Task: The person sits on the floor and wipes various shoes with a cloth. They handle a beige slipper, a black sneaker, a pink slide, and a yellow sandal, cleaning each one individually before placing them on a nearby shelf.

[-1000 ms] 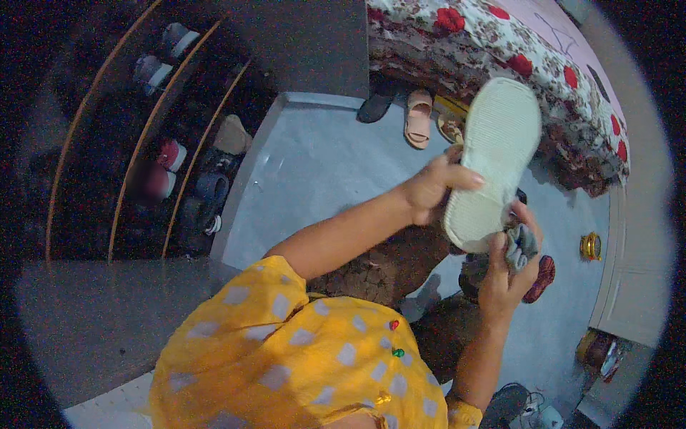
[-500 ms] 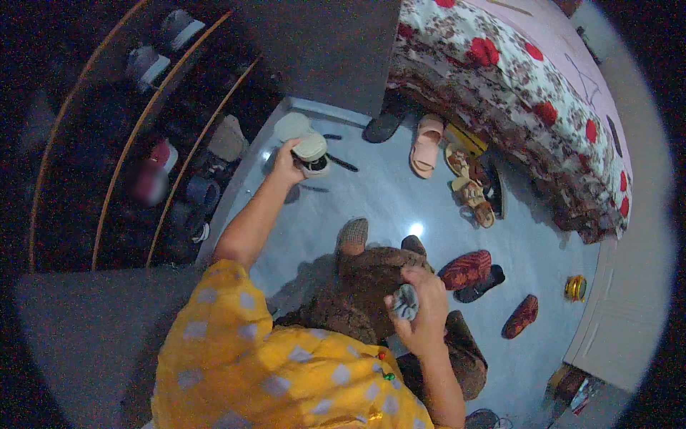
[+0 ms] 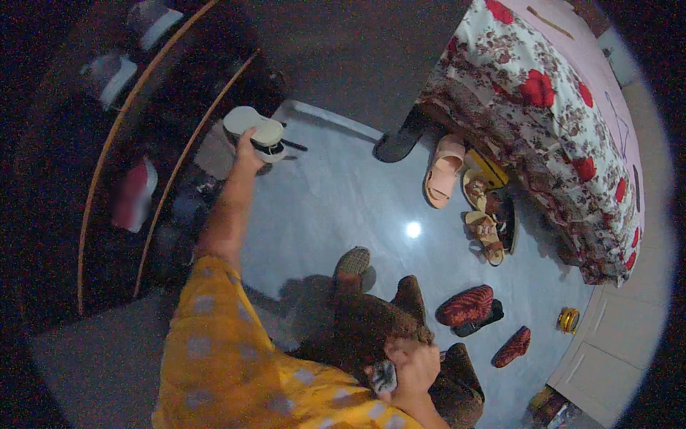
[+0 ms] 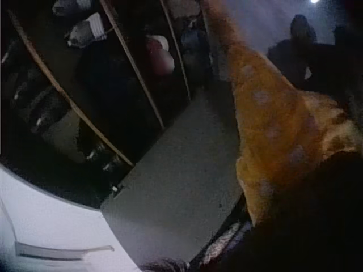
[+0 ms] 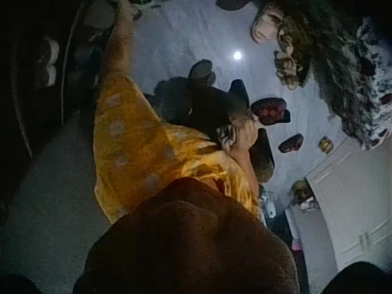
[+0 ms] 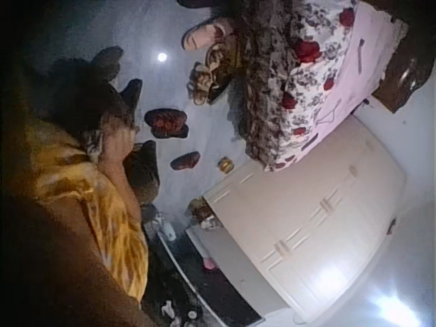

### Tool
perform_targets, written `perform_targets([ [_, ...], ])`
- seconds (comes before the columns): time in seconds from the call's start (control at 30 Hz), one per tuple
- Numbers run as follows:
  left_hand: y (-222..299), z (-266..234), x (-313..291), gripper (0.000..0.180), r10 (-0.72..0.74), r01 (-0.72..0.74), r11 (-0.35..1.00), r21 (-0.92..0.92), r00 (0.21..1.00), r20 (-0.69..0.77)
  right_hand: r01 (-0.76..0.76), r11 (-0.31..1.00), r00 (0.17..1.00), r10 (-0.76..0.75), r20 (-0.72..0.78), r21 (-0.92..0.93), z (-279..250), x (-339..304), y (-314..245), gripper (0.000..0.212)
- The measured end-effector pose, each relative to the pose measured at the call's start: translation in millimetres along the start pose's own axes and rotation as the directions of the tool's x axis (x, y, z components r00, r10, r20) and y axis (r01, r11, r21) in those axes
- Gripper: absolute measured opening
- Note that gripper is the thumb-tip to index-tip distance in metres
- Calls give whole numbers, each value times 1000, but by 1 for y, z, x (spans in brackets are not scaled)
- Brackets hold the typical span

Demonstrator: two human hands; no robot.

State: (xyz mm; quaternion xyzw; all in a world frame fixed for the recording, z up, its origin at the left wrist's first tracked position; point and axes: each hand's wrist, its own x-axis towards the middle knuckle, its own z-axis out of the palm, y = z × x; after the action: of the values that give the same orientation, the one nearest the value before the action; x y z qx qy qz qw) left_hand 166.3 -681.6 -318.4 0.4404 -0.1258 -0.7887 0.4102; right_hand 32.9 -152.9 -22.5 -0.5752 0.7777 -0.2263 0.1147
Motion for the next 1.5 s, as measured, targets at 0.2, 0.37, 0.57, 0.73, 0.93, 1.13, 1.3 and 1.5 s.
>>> perform_targets([
  [0.2,33,26,41,63,160,-155,986,65,984,-84,48,998,994,-44,104,-31,3,15,-1,29],
  [0.37,88,22,91,62,274,-236,954,183,935,-224,-7,1000,988,8,153,-6,-2,38,-6,16],
  [0.57,67,35,71,73,376,-170,660,731,918,-126,30,999,995,-33,91,34,6,39,-4,16],
  [0.73,47,22,91,71,361,-159,597,786,929,-86,42,998,983,-49,179,40,2,31,-4,21],
  [0.93,-24,-15,119,61,670,-326,95,941,720,182,99,986,986,-116,120,138,0,33,-2,18],
  [1.13,-151,-96,32,35,177,-433,109,895,894,411,235,951,966,-205,-160,202,6,22,11,24],
  [1.3,-274,-104,-90,27,-143,-231,299,926,948,283,196,955,964,-145,-224,224,1,3,21,19],
  [1.5,-336,-70,-213,24,-457,-93,418,904,838,297,147,957,960,-78,-267,249,-8,-44,32,30],
])
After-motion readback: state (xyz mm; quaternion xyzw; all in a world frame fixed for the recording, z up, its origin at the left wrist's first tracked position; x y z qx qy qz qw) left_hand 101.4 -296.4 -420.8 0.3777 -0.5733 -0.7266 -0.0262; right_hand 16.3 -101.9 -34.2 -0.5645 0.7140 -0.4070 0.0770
